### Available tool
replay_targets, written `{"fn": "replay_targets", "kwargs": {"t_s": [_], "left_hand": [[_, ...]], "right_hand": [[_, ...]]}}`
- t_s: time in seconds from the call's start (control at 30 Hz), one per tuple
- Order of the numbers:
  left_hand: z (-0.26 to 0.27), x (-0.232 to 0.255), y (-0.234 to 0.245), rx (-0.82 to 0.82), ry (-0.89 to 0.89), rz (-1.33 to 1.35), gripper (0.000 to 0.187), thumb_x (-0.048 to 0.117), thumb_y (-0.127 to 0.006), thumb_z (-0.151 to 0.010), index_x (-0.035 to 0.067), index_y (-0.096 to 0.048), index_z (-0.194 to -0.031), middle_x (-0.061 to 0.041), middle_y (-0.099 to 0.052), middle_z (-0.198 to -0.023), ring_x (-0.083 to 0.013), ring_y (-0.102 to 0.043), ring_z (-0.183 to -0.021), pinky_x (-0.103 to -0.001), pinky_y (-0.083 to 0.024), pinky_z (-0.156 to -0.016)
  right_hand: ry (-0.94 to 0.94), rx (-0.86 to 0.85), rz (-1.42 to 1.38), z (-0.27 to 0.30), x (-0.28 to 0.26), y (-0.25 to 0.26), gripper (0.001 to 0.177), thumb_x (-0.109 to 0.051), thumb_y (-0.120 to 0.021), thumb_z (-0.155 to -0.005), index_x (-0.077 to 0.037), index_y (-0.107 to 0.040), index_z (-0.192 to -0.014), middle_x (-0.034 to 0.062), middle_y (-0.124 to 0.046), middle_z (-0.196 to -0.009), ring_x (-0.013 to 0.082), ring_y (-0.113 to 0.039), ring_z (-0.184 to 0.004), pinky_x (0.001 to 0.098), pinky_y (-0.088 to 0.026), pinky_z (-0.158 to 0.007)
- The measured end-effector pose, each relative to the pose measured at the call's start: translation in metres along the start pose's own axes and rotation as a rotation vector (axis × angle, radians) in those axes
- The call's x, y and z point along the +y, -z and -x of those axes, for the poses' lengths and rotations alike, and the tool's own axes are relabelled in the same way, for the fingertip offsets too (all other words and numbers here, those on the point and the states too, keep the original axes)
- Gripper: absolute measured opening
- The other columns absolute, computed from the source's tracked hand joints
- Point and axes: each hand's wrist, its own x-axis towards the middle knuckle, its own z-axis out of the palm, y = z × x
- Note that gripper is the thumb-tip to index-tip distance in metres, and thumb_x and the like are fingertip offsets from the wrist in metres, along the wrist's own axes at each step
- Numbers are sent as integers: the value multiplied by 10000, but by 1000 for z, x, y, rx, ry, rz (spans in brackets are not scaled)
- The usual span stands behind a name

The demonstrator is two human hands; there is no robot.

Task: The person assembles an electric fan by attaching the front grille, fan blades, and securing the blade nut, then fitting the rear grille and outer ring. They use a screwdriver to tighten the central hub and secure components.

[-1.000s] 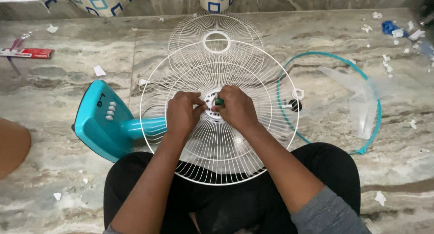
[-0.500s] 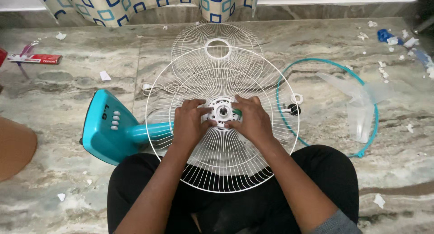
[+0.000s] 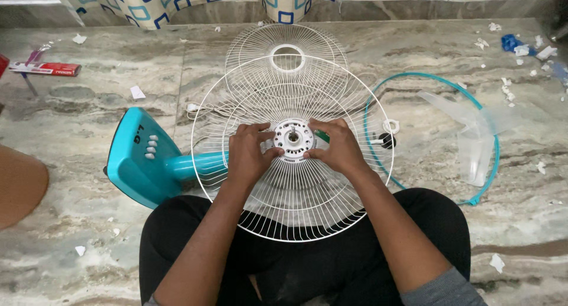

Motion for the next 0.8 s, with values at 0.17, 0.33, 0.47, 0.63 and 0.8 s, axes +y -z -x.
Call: {"fn": "replay_targets", "kwargs": {"t_s": [0.17, 0.33, 0.47, 0.63, 0.8], "left_hand": [[3, 3, 1, -14, 50, -14, 416, 259, -933, -625, 88, -827, -989, -86, -715, -1247, -285, -595, -1162, -483, -445, -965], [6, 6, 1, -7, 81, 9, 427, 267, -934, -626, 83, -820, -994, -75, -708, -1255, -285, -584, -1190, -473, -443, -972], [6, 8, -1, 8, 81, 5, 439, 272, -936, -632, 78, -812, -1006, -74, -710, -1265, -280, -590, -1202, -474, -444, -990], [12, 15, -1, -35, 81, -56, 553, 331, -952, -592, 71, -801, -1055, -102, -695, -1269, -296, -585, -1191, -491, -444, -966], [6, 17, 3, -54, 108, -43, 572, 362, -961, -571, 81, -809, -1045, -94, -698, -1246, -281, -590, -1178, -488, -442, -955]], "right_hand": [[34, 2, 28, -1, -1, -3, 747, -275, -976, -534, -185, -725, -1232, -6, -699, -1239, 204, -604, -1152, 364, -505, -1029], [-69, -32, 54, 2, -7, 1, 739, -288, -984, -526, -214, -734, -1217, 26, -640, -1172, 195, -625, -1108, 364, -523, -989], [-45, -43, 85, 1, -10, 5, 740, -290, -977, -532, -229, -734, -1229, 18, -641, -1169, 198, -639, -1100, 367, -543, -964], [-34, -53, 116, -1, -13, 10, 736, -278, -972, -544, -251, -730, -1238, 35, -614, -1200, 220, -641, -1091, 388, -546, -935], [-16, -86, 180, -1, -17, 14, 655, -280, -960, -613, -238, -735, -1228, 33, -622, -1188, 224, -641, -1097, 399, -546, -932]]}}
